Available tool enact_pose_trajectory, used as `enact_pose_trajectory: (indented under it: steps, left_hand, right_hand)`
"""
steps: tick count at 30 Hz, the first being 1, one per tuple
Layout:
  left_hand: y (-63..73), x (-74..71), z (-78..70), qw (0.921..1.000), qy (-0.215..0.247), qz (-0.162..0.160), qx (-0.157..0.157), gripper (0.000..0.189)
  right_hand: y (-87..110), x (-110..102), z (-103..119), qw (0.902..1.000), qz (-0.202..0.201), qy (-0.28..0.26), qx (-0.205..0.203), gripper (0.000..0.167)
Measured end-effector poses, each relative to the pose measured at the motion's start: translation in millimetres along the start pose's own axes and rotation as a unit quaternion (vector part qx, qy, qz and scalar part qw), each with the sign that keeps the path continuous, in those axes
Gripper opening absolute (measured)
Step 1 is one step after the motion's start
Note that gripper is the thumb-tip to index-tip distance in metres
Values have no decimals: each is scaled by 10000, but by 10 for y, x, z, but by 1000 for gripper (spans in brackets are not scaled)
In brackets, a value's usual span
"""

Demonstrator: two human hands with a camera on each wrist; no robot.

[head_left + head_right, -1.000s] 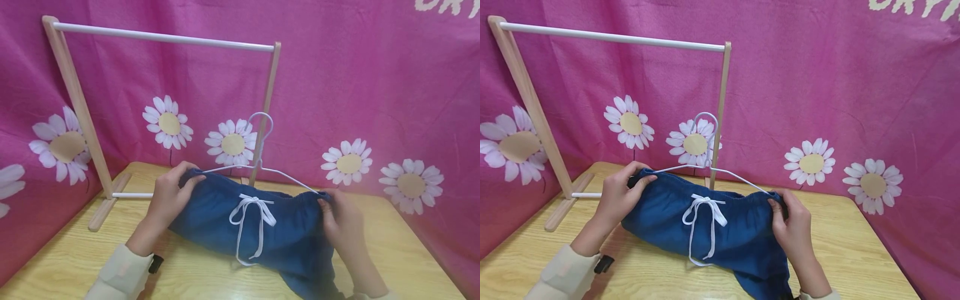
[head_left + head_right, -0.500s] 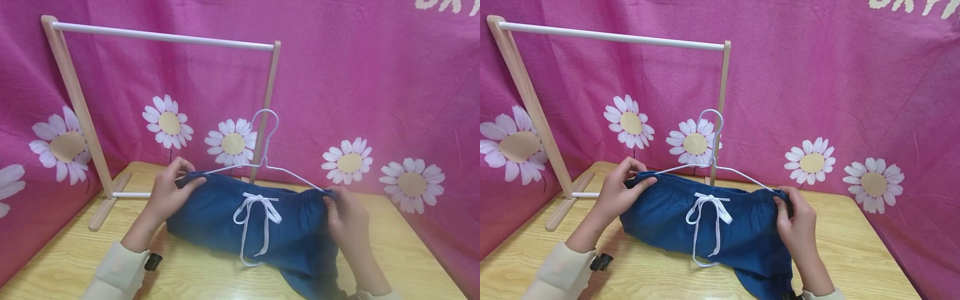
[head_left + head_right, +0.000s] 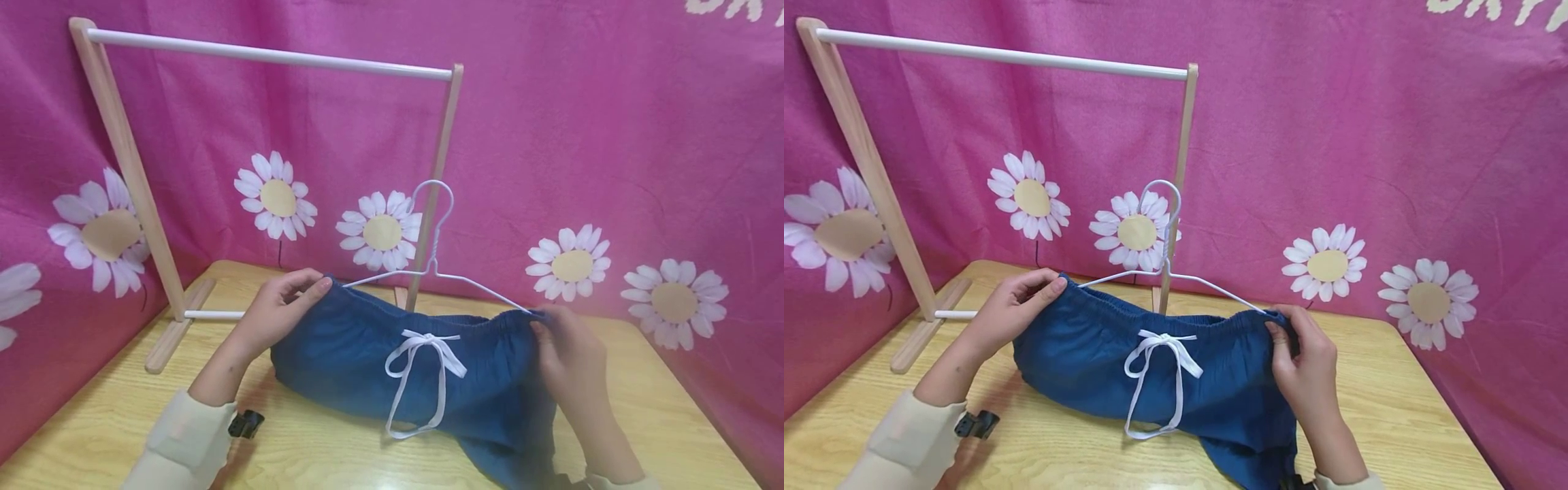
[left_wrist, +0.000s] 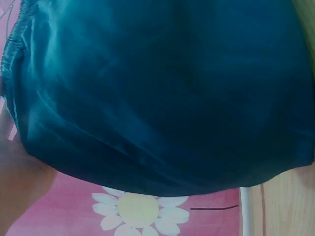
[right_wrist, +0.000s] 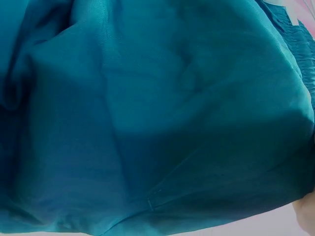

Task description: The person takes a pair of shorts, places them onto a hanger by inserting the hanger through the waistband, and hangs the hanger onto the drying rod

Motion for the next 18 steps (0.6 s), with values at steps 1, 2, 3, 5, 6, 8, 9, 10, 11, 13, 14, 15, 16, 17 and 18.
enact_pose_trajectory:
  steps: [1, 2, 3, 5, 6, 8, 9, 10, 11, 13, 14, 15, 16, 17, 18]
  left_hand:
    - [2, -1, -14, 10000, 35, -16, 44, 19]
    - [2, -4, -27, 9999, 47, -42, 98, 18]
    - [2, -8, -37, 9999, 20, -80, 147, 17]
    - [1, -21, -50, 9996, -37, -188, 230, 16]
    - [0, -33, -53, 9992, -94, -264, 269, 15]
    - [-4, -61, -50, 9983, -208, -448, 318, 14]
    - [-3, -73, -50, 9977, -253, -538, 340, 13]
    - [-3, -84, -47, 9971, -268, -610, 363, 12]
    - [-3, -92, -40, 9966, -287, -670, 380, 11]
    - [1, -89, -42, 9960, -342, -705, 422, 11]
    - [1, -79, -44, 9962, -345, -668, 428, 11]
    - [2, -66, -45, 9967, -359, -602, 400, 12]
    - [-1, -50, -44, 9974, -367, -511, 353, 12]
    - [0, -34, -50, 9978, -410, -416, 301, 12]
    - [2, -17, -57, 9982, -452, -305, 231, 13]
  right_hand:
    - [-1, -1, 5, 10000, 1, -6, -4, 23]
    - [-3, -1, 8, 10000, 8, -20, -4, 23]
    - [-4, -3, 9, 10000, 19, -20, 5, 23]
    - [-11, -7, 12, 10000, 25, 4, 1, 23]
    - [-16, -11, 14, 10000, 17, 56, -3, 23]
    - [-23, -18, 8, 9999, 5, 112, 15, 23]
    - [-27, -23, 8, 9999, 0, 142, 25, 23]
    - [-30, -26, 10, 9999, -7, 144, 30, 23]
    - [-32, -29, 11, 9999, -12, 159, 41, 23]
    - [-31, -30, 15, 9999, 0, 107, 67, 23]
    - [-30, -30, 21, 9999, 13, 79, 76, 23]
    - [-28, -29, 26, 10000, 26, 52, 81, 23]
    - [-25, -28, 28, 9999, 34, 35, 99, 23]
    - [-22, -28, 31, 9999, 46, 24, 118, 23]
    - [-21, -28, 33, 9999, 66, -13, 132, 24]
Point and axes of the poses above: each hand's wrist, its own y-axis away from the middle knuckle, its own x-axis out of the palm, z = x × y, the point moved 6 cm from there along -y, towards the middle knuckle, and after that the axes turned 9 degrees about z, right-handed, at the moved point
